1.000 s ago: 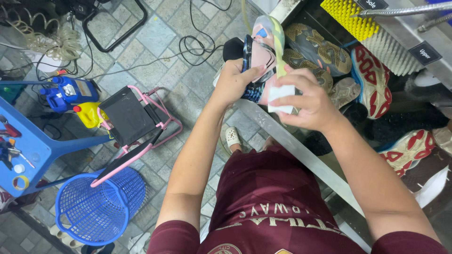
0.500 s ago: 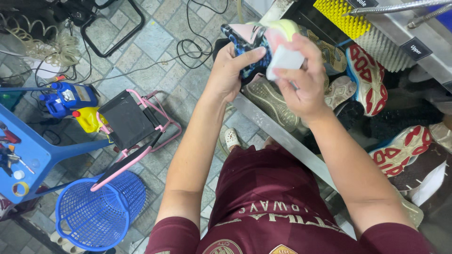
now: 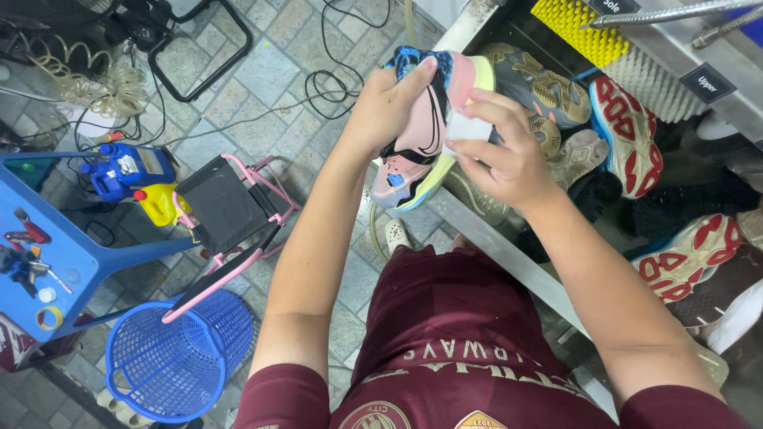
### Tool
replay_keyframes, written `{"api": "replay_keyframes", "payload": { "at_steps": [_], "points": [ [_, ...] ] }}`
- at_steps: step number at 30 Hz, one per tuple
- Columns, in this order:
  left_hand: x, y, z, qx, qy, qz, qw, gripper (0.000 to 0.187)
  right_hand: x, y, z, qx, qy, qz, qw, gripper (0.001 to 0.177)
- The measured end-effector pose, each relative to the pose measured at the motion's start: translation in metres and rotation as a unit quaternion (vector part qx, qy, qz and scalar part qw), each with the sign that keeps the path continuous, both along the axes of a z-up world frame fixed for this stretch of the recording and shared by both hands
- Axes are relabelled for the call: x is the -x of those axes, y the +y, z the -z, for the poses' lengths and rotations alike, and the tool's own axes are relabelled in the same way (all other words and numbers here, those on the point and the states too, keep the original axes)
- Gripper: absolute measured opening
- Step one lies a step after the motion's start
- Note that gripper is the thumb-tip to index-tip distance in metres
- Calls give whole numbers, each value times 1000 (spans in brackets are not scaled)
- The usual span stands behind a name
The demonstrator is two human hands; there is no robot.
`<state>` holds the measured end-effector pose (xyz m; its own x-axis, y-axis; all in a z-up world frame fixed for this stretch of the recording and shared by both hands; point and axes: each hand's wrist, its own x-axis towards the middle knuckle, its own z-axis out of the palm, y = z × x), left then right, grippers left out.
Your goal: The person uses a blue spray bottle to apply liquid to the sole of a green and pink sneaker, then wipes the sole with a white cloth. The person rotates the shoe to clean different areas of the sole and upper.
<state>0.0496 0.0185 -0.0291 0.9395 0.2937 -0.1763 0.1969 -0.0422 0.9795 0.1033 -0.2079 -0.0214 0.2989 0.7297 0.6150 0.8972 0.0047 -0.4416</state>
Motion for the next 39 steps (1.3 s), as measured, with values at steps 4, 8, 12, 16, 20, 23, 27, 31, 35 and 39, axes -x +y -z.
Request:
{"api": "replay_keyframes", "payload": {
  "at_steps": [4, 8, 12, 16, 20, 23, 27, 31, 35, 39],
  "points": [
    [-4, 1, 28, 188, 57, -10, 981, 46, 7, 10, 19, -37, 141, 89, 985, 26],
    [-3, -10, 48, 238, 43, -20, 970, 49, 1, 30, 25, -59, 142, 196, 969, 28],
    [-9, -11, 59, 317, 41, -74, 945, 51, 22, 36, 23, -16, 55, 169, 984, 28],
    [-9, 1, 68, 343, 15, -129, 930, 47, 42, 32, 29, -16, 60, 93, 994, 29],
    [0, -9, 84, 218, -26, -135, 966, 50, 21, 47, 40, -30, 112, 165, 980, 29],
    [-1, -14, 87, 212, -36, -139, 967, 50, 18, 58, 42, -43, 110, 149, 982, 29],
    [8, -5, 84, 247, -14, -154, 957, 51, 34, 41, 39, -7, 118, 18, 993, 27],
    [10, -4, 97, 209, -30, -159, 964, 52, 18, 37, 39, -1, 75, 70, 995, 31],
    [12, -9, 118, 160, -12, -179, 971, 56, 6, 59, 39, -15, 94, 96, 991, 33],
    [20, 4, 121, 266, -8, -216, 939, 53, 31, 43, 38, 10, 89, -40, 995, 28]
  ]
}}
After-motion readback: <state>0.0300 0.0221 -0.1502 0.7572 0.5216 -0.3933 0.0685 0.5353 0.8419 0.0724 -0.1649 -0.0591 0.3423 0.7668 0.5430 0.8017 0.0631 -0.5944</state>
